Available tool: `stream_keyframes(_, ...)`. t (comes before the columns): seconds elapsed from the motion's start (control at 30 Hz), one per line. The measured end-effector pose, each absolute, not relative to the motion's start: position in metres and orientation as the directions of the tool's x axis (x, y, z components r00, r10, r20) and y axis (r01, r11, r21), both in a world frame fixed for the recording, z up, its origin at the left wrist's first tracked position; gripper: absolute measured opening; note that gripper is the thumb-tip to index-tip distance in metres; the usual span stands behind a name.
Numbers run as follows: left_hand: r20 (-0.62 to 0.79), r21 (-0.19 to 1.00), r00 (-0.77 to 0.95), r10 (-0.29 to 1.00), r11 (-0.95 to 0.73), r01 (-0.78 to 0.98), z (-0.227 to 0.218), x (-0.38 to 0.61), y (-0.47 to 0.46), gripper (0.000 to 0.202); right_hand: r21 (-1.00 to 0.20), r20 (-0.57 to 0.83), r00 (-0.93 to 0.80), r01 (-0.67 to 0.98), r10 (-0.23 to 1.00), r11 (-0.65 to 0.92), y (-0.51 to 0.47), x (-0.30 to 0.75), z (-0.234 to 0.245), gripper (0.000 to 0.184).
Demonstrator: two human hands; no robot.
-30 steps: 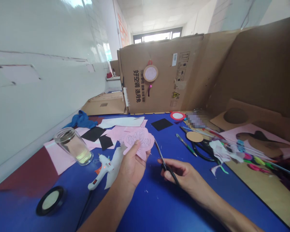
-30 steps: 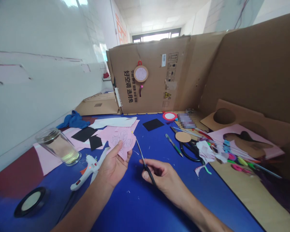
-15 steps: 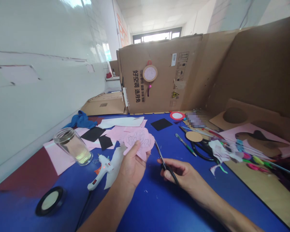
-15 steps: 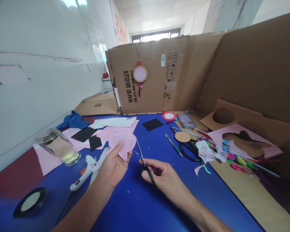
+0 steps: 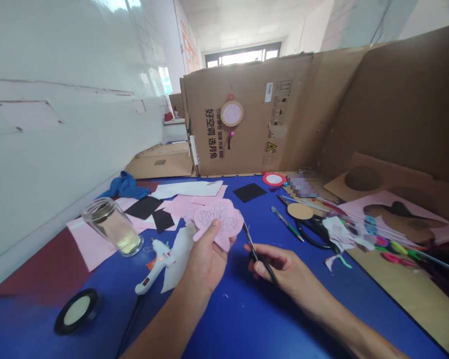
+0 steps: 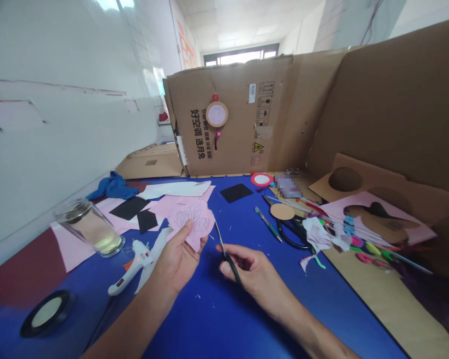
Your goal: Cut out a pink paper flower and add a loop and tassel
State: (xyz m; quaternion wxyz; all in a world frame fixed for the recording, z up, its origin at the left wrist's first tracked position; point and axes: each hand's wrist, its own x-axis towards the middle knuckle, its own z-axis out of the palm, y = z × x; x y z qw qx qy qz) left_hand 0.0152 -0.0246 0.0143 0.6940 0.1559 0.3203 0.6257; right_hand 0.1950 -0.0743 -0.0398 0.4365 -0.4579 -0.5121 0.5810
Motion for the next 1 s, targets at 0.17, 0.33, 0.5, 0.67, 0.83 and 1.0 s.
stream_keyframes(0.17,-0.247,0.614,0.014,0.969,0.168,-0.771,0.0127,0.016,-0.0259,0.05,-0.994,-0.095,-0.187,-0.032,0.978,-0.103,-0.0744,0.1948,-0.0395,0.07)
stream_keyframes(0.33,-0.263,0.614,0.015,0.965,0.18,-0.768,0.0126,0.0175,-0.027,0.044,-0.994,-0.099,-0.183,-0.026,0.978,-0.106,-0.0758,0.1943,-0.035,0.069)
stream_keyframes(0.5,-0.291,0.604,0.021,0.957,0.2,-0.772,0.0132,0.019,-0.0278,0.041,-0.995,-0.093,-0.171,-0.015,0.981,-0.097,-0.0758,0.1931,-0.0327,0.071)
stream_keyframes(0.67,-0.296,0.604,0.017,0.955,0.201,-0.771,0.0118,0.0207,-0.0282,0.039,-0.991,-0.109,-0.16,-0.056,0.981,-0.119,-0.0751,0.1929,-0.0344,0.072)
stream_keyframes(0.83,-0.3,0.605,0.02,0.954,0.206,-0.769,0.0088,0.0211,-0.028,0.039,-0.991,-0.114,-0.154,-0.054,0.981,-0.124,-0.0758,0.193,-0.0331,0.071)
stream_keyframes(1.0,-0.295,0.6,0.02,0.955,0.202,-0.774,0.0085,0.0209,-0.028,0.043,-0.993,-0.111,-0.158,-0.028,0.981,-0.117,-0.0762,0.1929,-0.031,0.074)
